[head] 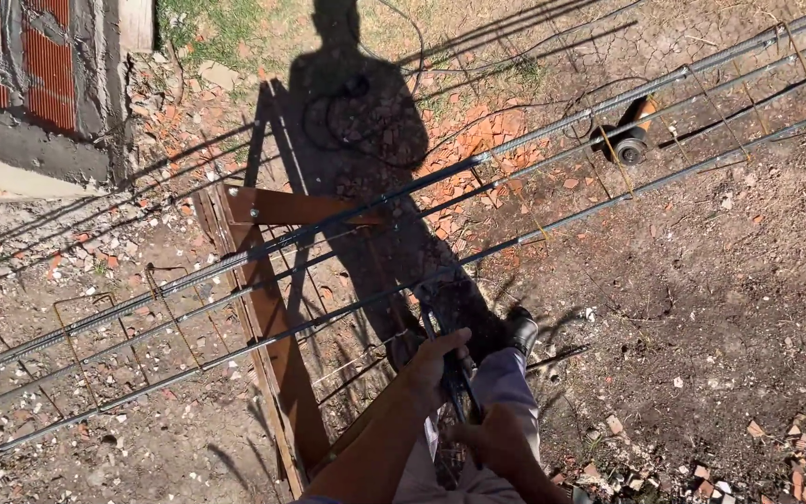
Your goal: The person is tying a rebar grid using pliers and wire. They repeatedly wrap wire around the intersections of the steel bars and twist it tight with the pliers to secure the structure.
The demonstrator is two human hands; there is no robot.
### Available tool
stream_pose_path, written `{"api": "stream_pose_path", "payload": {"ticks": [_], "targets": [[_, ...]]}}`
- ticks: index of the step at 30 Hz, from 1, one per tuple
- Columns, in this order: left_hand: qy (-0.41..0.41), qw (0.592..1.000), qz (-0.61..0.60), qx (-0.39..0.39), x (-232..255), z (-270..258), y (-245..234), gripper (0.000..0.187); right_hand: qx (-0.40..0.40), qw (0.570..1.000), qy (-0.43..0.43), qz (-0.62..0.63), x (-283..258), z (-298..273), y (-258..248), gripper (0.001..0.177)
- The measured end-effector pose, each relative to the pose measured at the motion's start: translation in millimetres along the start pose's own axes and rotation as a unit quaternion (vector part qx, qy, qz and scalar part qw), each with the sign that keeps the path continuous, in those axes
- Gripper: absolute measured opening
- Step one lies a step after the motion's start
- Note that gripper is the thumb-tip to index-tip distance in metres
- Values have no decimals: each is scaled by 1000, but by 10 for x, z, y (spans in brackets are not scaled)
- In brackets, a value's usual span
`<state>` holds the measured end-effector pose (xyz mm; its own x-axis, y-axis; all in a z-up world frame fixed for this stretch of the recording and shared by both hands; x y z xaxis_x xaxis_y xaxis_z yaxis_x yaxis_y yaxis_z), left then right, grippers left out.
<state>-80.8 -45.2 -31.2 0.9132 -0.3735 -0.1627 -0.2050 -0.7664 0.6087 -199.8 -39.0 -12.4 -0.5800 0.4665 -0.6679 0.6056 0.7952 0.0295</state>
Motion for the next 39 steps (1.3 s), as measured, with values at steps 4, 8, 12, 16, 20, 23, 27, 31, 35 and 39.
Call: {"api": "stream_pose_path", "payload": {"ticks": [4,8,12,16,20,23,27,31,35,39], "targets": [[145,952,97,251,310,-492,241,41,130,869,-40,-475,-197,75,-476,26],[203,913,106,338,190,-199,-62,33,154,865,-94,-468,-399,-54,-654,10],[101,903,183,376,38,-108,-381,117,37,894,-87,-437,-116,6,-697,32],[105,871,328,350,10,-224,-414,98,22,996,79,42,607,-109,-686,23],[182,926,264,201,127,-456,-76,29,72,991,85,69,-72,-584,-642,20],[243,905,307,166,294,-626,111,35,185,958,-70,-209,51,-753,-1018,44],[259,900,324,133,421,-896,441,26,299,942,-26,-151,-43,-1106,-1321,26],[200,857,442,173,356,-954,664,48,248,946,-162,130,-751,-618,-1254,10],[193,908,368,62,158,-916,931,28,210,948,-112,210,-1463,-261,-976,39],[227,861,455,23,165,-1220,1406,37,202,948,-98,225,-1750,-150,-898,41]]}}
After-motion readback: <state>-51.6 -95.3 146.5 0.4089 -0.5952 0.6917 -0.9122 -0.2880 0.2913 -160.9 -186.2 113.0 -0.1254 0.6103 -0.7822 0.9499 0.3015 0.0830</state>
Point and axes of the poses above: each hand's wrist, its own z-axis towards the middle knuckle, its own y-axis out of the palm, x = y × z, the point moved 7 cm from there along z, towards the middle knuckle, and after that the axes turned 9 degrees about -y, right-handed, at the moved point
